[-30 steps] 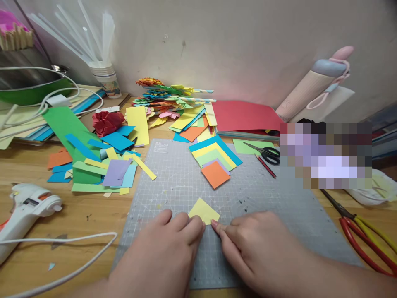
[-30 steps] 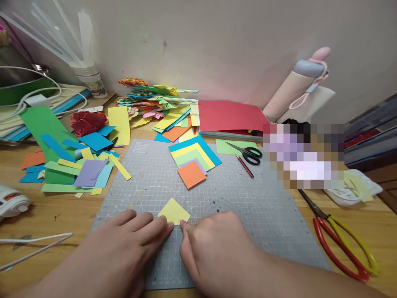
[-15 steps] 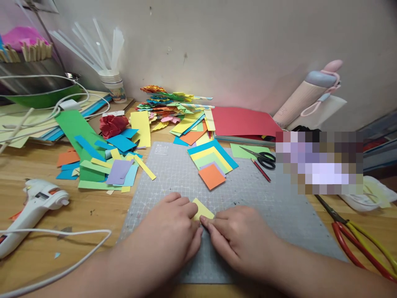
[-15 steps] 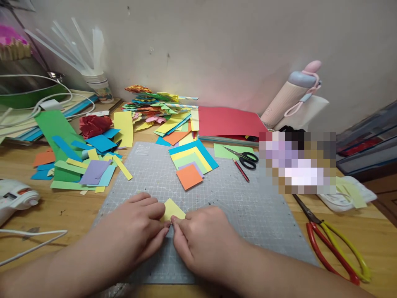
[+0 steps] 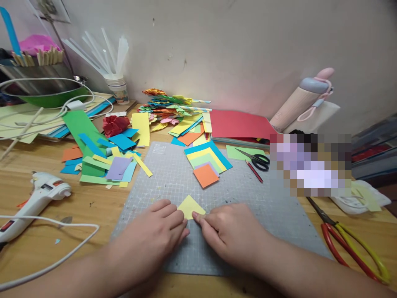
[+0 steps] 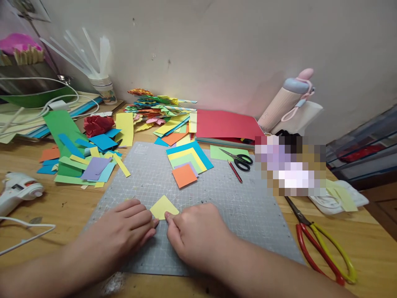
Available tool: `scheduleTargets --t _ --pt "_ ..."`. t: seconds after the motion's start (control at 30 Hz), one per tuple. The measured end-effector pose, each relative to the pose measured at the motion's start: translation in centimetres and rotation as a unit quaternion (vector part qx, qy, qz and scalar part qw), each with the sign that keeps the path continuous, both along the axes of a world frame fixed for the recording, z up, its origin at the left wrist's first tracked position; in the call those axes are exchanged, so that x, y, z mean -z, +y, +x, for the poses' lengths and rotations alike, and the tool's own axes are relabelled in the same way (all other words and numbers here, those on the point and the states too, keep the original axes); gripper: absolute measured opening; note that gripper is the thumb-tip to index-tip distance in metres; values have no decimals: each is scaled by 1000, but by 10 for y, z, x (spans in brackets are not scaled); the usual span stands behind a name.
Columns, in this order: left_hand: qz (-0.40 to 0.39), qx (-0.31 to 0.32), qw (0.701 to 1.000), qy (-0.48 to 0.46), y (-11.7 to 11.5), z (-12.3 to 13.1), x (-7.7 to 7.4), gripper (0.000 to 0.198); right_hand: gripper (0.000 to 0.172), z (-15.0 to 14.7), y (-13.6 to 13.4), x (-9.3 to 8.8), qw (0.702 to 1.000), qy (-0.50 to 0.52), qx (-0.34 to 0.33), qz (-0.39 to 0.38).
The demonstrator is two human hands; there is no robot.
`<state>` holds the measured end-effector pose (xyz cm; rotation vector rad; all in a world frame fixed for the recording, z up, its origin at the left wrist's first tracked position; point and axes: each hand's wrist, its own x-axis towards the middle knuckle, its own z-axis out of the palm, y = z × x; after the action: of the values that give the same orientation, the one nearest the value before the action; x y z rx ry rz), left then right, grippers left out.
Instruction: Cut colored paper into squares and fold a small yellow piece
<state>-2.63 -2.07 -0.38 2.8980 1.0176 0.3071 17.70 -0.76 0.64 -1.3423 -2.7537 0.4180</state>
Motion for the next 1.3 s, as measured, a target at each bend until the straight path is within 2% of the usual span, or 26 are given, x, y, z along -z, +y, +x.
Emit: scheduleTargets --t 0.1,0.27,0.33,0.47,0.63,0.83,0.97,1.07,1.17,1.3 --pt "1 -22 1000 -3 -2 1 -1 37 43 1 2 2 1000 19 -9 5" --pt "7 -32 999 5 -3 3 -2 39 34 1 2 8 994 76 -75 36" --pt "-3 -32 999 0 -2 3 -3 38 35 -1 2 8 996 68 -55 25" --pt "-50 -34 998 17 0 0 -7 35 44 -5 8 2 999 21 34 -19" --pt "-102 -42 993 41 4 1 -15 33 47 -6 16 -4 994 23 85 -61" --pt "-118 -39 988 94 12 3 -19 37 45 -7 21 -5 989 39 100 -102" --pt "-165 -36 983 76 18 -2 -21 35 47 -4 22 -1 987 56 99 -115" --pt "-193 -32 980 26 25 -8 -20 27 48 -1 23 4 987 62 87 -118" --pt "-189 -18 981 -40 34 -14 -15 5 46 3 21 8 992 58 53 -96" --pt "-172 4 982 -76 45 -18 -7 16 28 5 17 16 997 69 -26 -22"
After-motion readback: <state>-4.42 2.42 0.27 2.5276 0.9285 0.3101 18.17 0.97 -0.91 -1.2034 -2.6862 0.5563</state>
